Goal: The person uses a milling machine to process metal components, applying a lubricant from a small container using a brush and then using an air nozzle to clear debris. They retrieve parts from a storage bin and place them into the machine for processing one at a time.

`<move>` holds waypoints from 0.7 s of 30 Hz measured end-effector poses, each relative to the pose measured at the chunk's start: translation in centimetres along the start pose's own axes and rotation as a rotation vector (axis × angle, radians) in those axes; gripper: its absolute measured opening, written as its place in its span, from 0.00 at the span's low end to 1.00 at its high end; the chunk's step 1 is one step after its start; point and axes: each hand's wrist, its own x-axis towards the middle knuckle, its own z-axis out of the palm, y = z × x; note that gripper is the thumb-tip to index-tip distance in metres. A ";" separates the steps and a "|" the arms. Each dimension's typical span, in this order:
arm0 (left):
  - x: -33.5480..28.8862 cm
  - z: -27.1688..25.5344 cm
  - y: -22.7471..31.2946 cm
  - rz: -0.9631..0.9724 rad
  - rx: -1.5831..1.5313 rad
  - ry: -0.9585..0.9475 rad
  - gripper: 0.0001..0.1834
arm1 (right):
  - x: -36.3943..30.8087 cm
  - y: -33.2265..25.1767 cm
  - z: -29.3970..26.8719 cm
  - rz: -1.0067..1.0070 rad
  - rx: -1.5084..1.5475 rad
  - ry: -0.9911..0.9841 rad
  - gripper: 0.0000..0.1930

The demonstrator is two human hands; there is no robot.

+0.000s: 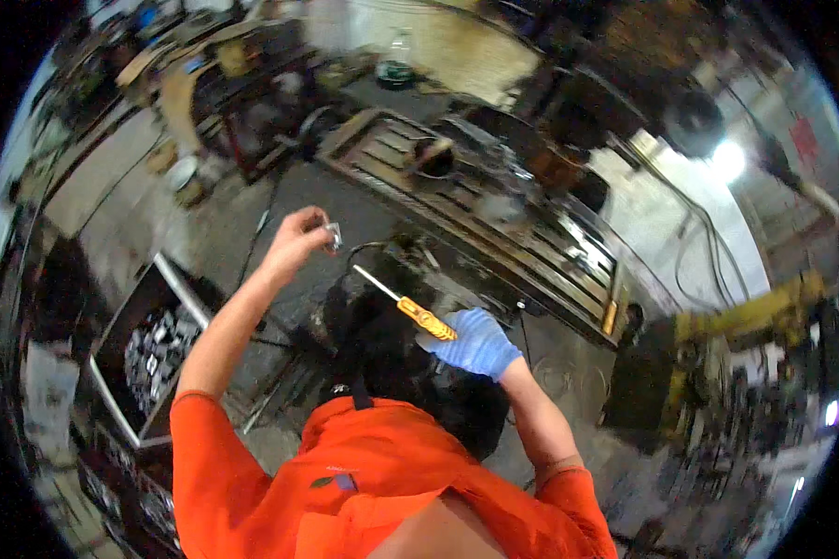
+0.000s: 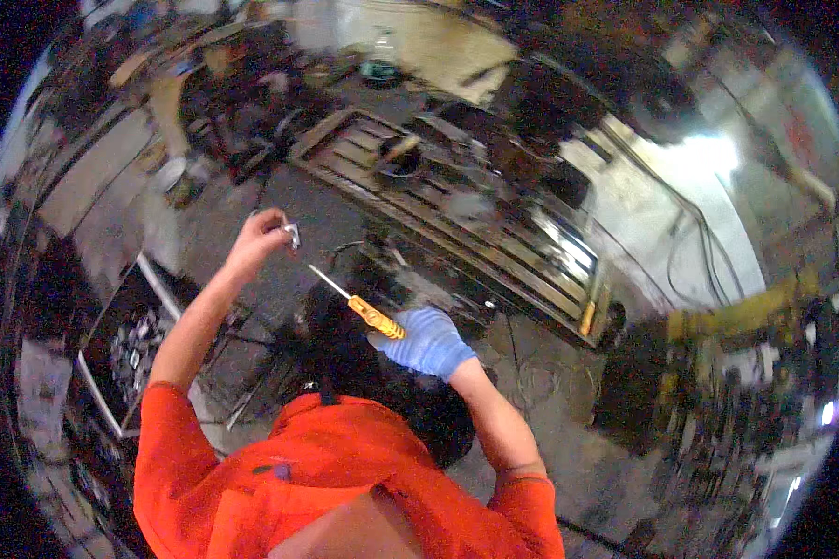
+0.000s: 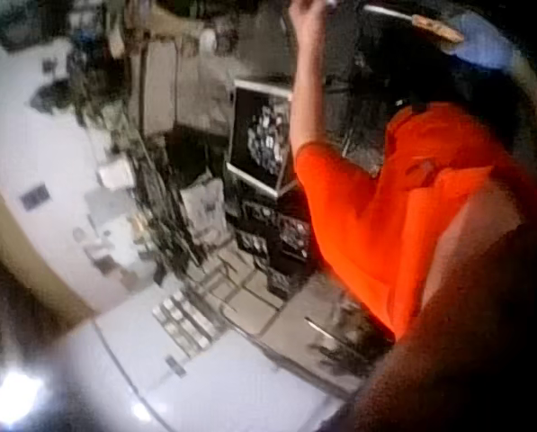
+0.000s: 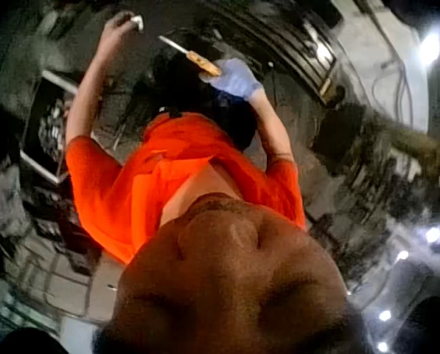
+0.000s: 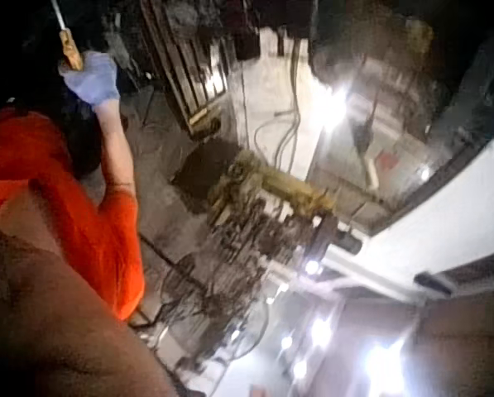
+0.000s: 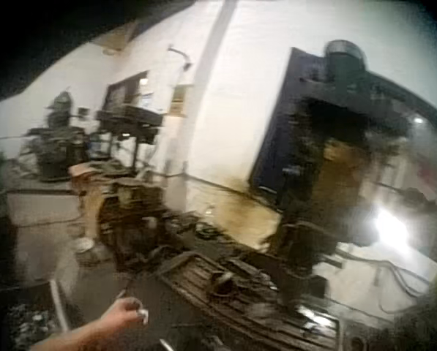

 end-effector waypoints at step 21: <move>19.7 26.2 -3.7 0.654 1.202 -0.298 0.13 | -2.0 22.9 3.3 0.443 0.696 0.708 0.16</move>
